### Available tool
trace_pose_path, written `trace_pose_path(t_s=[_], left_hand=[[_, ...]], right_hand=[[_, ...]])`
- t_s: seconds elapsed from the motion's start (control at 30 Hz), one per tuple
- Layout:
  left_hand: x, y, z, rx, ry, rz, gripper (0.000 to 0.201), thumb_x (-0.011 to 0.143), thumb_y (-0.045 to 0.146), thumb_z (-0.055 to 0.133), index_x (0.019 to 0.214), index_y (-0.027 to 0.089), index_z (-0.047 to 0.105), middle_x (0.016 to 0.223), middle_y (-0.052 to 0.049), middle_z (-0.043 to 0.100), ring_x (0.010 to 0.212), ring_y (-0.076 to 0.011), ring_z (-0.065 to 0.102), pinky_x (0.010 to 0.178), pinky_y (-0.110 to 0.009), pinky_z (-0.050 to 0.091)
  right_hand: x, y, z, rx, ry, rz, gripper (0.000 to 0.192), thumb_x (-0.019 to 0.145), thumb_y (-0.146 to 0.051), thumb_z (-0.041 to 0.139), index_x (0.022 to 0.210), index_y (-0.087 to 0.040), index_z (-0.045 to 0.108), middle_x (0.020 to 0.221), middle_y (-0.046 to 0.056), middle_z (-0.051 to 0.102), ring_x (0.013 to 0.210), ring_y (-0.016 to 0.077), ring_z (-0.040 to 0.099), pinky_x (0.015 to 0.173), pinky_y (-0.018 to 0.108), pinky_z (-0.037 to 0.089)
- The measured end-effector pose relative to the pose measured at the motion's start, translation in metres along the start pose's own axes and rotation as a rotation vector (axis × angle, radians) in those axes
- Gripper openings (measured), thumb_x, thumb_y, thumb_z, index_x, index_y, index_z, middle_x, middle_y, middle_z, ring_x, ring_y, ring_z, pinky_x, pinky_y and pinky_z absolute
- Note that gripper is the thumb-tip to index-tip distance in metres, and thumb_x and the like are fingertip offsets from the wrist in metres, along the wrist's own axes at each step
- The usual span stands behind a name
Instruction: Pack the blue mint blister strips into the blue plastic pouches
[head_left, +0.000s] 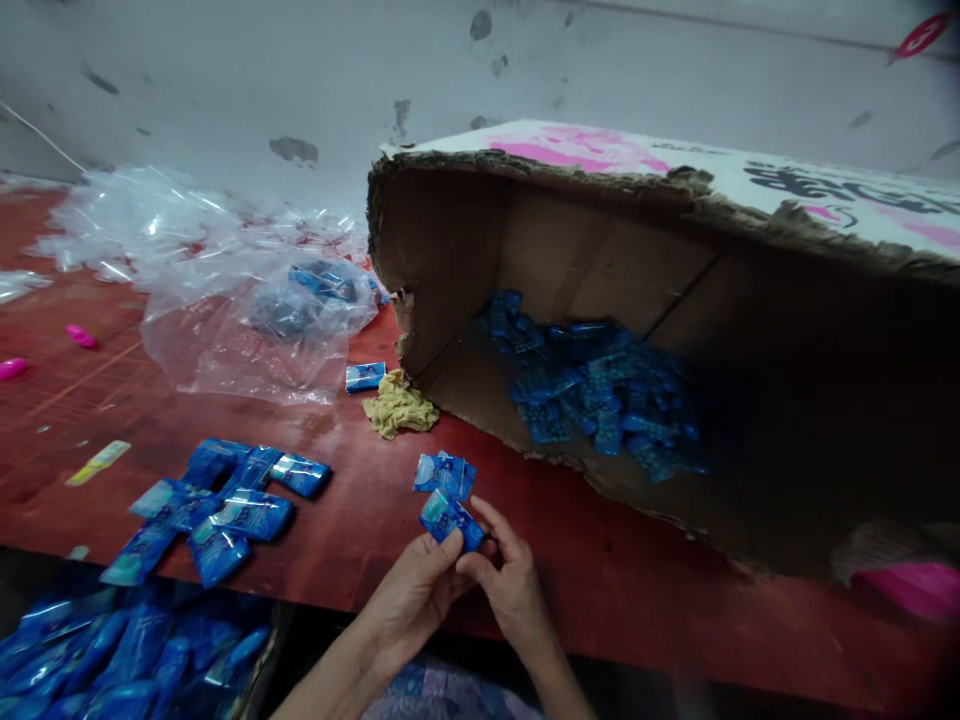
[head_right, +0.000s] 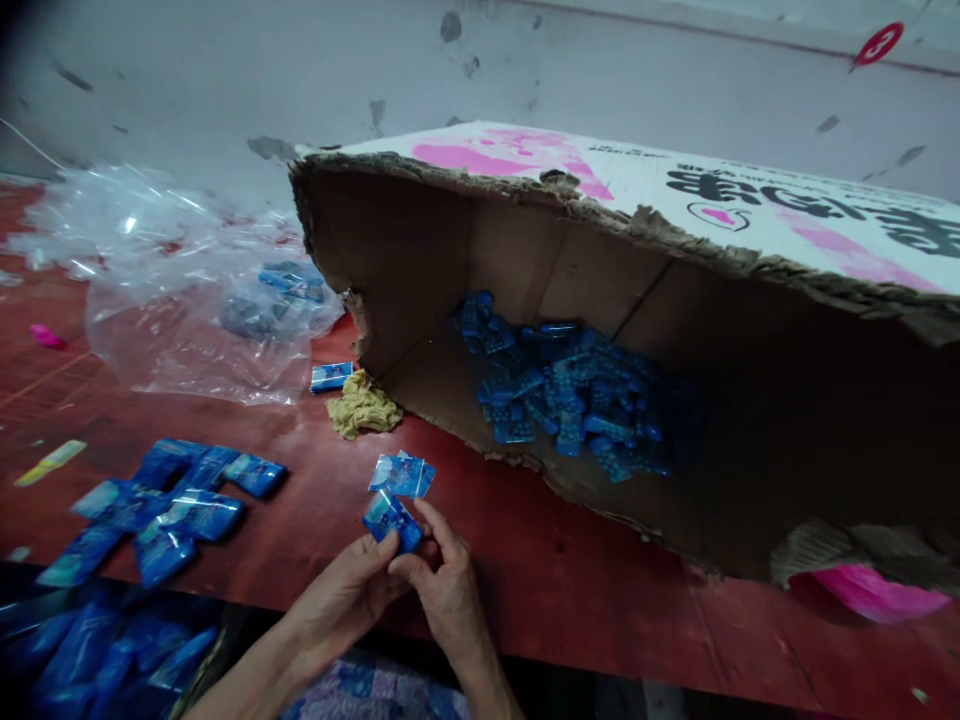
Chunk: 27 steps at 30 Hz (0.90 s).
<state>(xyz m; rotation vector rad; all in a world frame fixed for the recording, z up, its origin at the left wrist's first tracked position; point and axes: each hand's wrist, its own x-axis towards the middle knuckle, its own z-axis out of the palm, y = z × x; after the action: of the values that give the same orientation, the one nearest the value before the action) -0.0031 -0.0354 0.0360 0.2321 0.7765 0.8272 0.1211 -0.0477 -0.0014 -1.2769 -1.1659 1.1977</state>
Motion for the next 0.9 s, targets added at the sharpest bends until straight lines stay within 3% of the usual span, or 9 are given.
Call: trace_pose_path(t_s=[0.23, 0.33, 0.4, 0.53, 0.6, 0.63, 0.7, 0.77, 0.9], left_hand=[[0.0, -0.002, -0.007, 0.062, -0.04, 0.005, 0.021, 0.069, 0.029, 0.066, 0.082, 0.013, 0.069, 0.075, -0.008, 0.07, 0.07, -0.0149, 0.062, 0.073, -0.026, 0.045], [-0.006, 0.011, -0.018, 0.213, 0.022, 0.079, 0.024, 0.069, 0.03, 0.064, 0.087, 0.013, 0.067, 0.08, -0.008, 0.07, 0.074, -0.0179, 0.062, 0.074, -0.029, 0.045], [-0.014, 0.031, -0.03, 0.426, 0.188, 0.185, 0.028, 0.067, 0.033, 0.065, 0.089, 0.014, 0.066, 0.085, -0.008, 0.07, 0.079, -0.0216, 0.062, 0.078, -0.033, 0.044], [-0.037, 0.086, -0.06, 1.12, 0.792, 0.391, 0.05, 0.062, 0.043, 0.065, 0.103, 0.014, 0.06, 0.085, -0.01, 0.068, 0.086, -0.0347, 0.059, 0.077, -0.043, 0.042], [-0.045, 0.103, -0.068, 1.409, 0.989, 0.527, 0.061, 0.068, 0.044, 0.058, 0.119, 0.012, 0.049, 0.105, -0.016, 0.061, 0.102, -0.0396, 0.051, 0.085, -0.048, 0.037], [-0.046, 0.106, -0.07, 1.499, 1.032, 0.643, 0.061, 0.071, 0.043, 0.055, 0.122, 0.011, 0.045, 0.115, -0.017, 0.056, 0.111, -0.0393, 0.045, 0.091, -0.048, 0.032], [-0.043, 0.1, -0.07, 1.537, 1.015, 0.855, 0.053, 0.075, 0.038, 0.051, 0.122, 0.014, 0.045, 0.127, -0.015, 0.047, 0.12, -0.0343, 0.036, 0.099, -0.044, 0.026], [-0.032, 0.082, -0.066, 1.426, 0.898, 0.93, 0.043, 0.075, 0.036, 0.052, 0.115, 0.02, 0.051, 0.124, -0.01, 0.051, 0.115, -0.0294, 0.043, 0.098, -0.04, 0.029], [-0.003, 0.042, -0.054, 1.059, 0.597, 0.698, 0.035, 0.072, 0.041, 0.054, 0.099, 0.019, 0.059, 0.096, -0.007, 0.065, 0.085, -0.0233, 0.059, 0.076, -0.034, 0.045]], right_hand=[[-0.002, 0.003, 0.006, 0.062, -0.074, 0.067, 0.058, 0.065, -0.026, 0.071, 0.119, -0.03, 0.052, 0.089, -0.001, 0.063, 0.07, 0.0155, 0.058, 0.068, 0.026, 0.048], [0.001, -0.004, 0.01, 0.03, -0.197, 0.042, 0.056, 0.067, -0.025, 0.069, 0.12, -0.029, 0.051, 0.093, 0.0, 0.062, 0.08, 0.0177, 0.058, 0.075, 0.028, 0.046], [0.007, -0.009, 0.01, -0.081, -0.243, -0.018, 0.045, 0.069, -0.023, 0.067, 0.113, -0.029, 0.057, 0.089, 0.0, 0.061, 0.082, 0.0181, 0.056, 0.076, 0.029, 0.045], [0.03, -0.011, 0.008, -0.399, -0.12, -0.202, 0.029, 0.076, -0.017, 0.059, 0.102, -0.029, 0.063, 0.086, 0.001, 0.06, 0.082, 0.0187, 0.054, 0.077, 0.031, 0.042], [0.046, -0.008, 0.008, -0.605, -0.042, -0.288, 0.031, 0.076, -0.018, 0.059, 0.105, -0.029, 0.061, 0.09, 0.004, 0.06, 0.085, 0.0215, 0.053, 0.076, 0.033, 0.041], [0.053, -0.006, 0.009, -0.729, -0.011, -0.315, 0.034, 0.076, -0.019, 0.061, 0.108, -0.029, 0.06, 0.092, 0.005, 0.061, 0.085, 0.0228, 0.053, 0.074, 0.034, 0.04], [0.066, -0.001, 0.014, -0.959, 0.032, -0.343, 0.036, 0.074, -0.022, 0.064, 0.11, -0.029, 0.058, 0.096, 0.007, 0.061, 0.085, 0.0247, 0.052, 0.07, 0.035, 0.039], [0.073, 0.004, 0.019, -1.088, 0.048, -0.357, 0.03, 0.075, -0.023, 0.064, 0.105, -0.029, 0.06, 0.098, 0.007, 0.061, 0.086, 0.0249, 0.051, 0.069, 0.035, 0.037], [0.075, 0.01, 0.026, -1.13, 0.056, -0.384, 0.012, 0.08, -0.019, 0.058, 0.088, -0.026, 0.065, 0.09, 0.005, 0.062, 0.084, 0.0217, 0.05, 0.071, 0.034, 0.034]])
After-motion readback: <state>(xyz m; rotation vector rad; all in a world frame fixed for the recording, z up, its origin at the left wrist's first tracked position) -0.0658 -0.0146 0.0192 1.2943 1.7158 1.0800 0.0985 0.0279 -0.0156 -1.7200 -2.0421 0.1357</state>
